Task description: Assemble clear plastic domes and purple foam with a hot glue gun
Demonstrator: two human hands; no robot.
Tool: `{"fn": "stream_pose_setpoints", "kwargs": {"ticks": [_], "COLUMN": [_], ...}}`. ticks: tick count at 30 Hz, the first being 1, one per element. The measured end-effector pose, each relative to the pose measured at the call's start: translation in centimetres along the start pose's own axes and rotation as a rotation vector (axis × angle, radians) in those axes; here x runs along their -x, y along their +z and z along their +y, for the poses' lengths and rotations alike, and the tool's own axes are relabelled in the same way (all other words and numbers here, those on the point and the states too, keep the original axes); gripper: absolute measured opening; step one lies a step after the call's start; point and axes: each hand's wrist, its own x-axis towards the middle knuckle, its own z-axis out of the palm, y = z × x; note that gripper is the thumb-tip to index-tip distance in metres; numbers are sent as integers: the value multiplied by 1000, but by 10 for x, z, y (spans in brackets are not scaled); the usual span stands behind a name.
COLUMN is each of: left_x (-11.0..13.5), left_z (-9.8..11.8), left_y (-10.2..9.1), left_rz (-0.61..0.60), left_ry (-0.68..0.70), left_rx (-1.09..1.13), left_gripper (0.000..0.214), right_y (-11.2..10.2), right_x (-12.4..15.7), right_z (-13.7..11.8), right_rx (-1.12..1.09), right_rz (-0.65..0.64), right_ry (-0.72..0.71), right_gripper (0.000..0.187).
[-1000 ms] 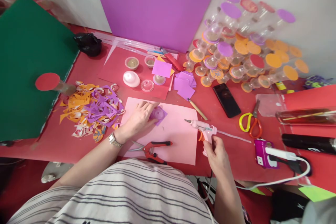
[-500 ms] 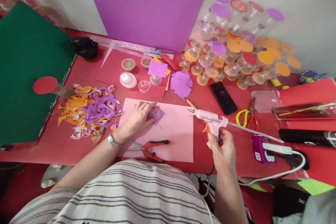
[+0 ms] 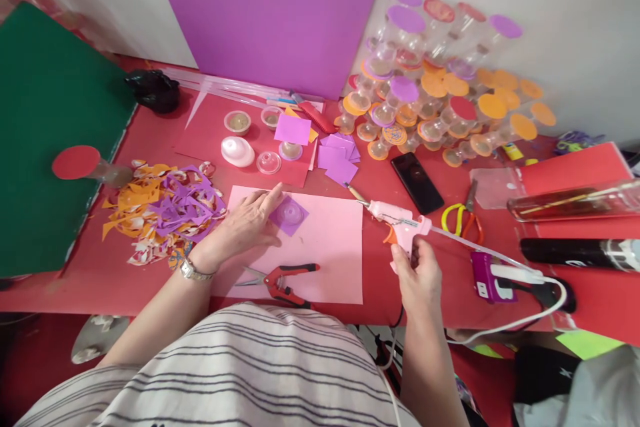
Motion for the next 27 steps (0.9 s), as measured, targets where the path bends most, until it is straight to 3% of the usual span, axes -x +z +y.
{"fn": "stream_pose_setpoints", "kwargs": {"ticks": [12,17,27], "left_x": [-8,-12,-2], "left_z": [5,5,-7], "left_y": [11,10,4], "left_rz": [29,16,-20], "left_ry": [2,20,31], "left_rx": [9,22,43], "left_gripper": [137,138,135], "right_y": [0,13,42], "right_x": [-10,-24,-49], "right_z": [0,9,19], "right_rx": [-86,-179,-167], "right_rz": [-15,-7,-176], "right_ry": [-14,-35,-55], "right_gripper": [48,47,50]}}
